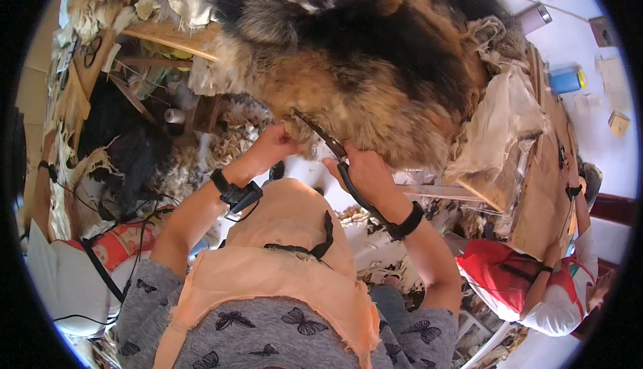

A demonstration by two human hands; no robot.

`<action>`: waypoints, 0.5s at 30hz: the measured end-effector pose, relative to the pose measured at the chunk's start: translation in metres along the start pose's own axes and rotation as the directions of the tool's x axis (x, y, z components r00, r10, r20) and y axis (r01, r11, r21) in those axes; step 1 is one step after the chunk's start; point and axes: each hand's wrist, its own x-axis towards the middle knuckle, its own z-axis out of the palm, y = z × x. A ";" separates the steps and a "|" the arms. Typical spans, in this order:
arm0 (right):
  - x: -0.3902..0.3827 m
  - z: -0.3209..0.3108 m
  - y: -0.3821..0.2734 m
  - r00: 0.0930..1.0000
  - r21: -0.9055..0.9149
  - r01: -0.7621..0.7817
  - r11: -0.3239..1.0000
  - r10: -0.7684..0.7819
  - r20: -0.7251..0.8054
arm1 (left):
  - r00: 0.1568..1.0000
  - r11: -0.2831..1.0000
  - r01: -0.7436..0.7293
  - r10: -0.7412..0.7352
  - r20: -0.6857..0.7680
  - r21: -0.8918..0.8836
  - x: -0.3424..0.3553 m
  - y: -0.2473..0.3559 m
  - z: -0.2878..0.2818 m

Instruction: Trims the edges of animal fur pelts using scissors and a hand tool at a workbench

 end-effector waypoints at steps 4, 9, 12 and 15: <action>-0.006 0.015 -0.002 0.998 0.059 0.004 0.998 -0.001 -0.058 | 0.999 0.894 0.033 -0.044 0.015 0.447 -0.003 -0.025 -0.043; -0.015 0.045 -0.007 0.984 0.128 0.000 0.992 0.022 -0.175 | 0.989 0.835 0.119 -0.146 0.008 0.538 -0.021 0.024 -0.040; -0.013 0.066 -0.017 0.950 0.245 0.021 0.969 0.057 -0.307 | 0.989 0.870 0.056 -0.115 0.092 0.490 -0.022 0.018 -0.041; -0.012 0.070 -0.029 0.945 0.403 -0.078 0.912 0.196 -0.260 | 0.973 0.911 0.054 -0.140 0.183 0.408 -0.025 0.033 -0.026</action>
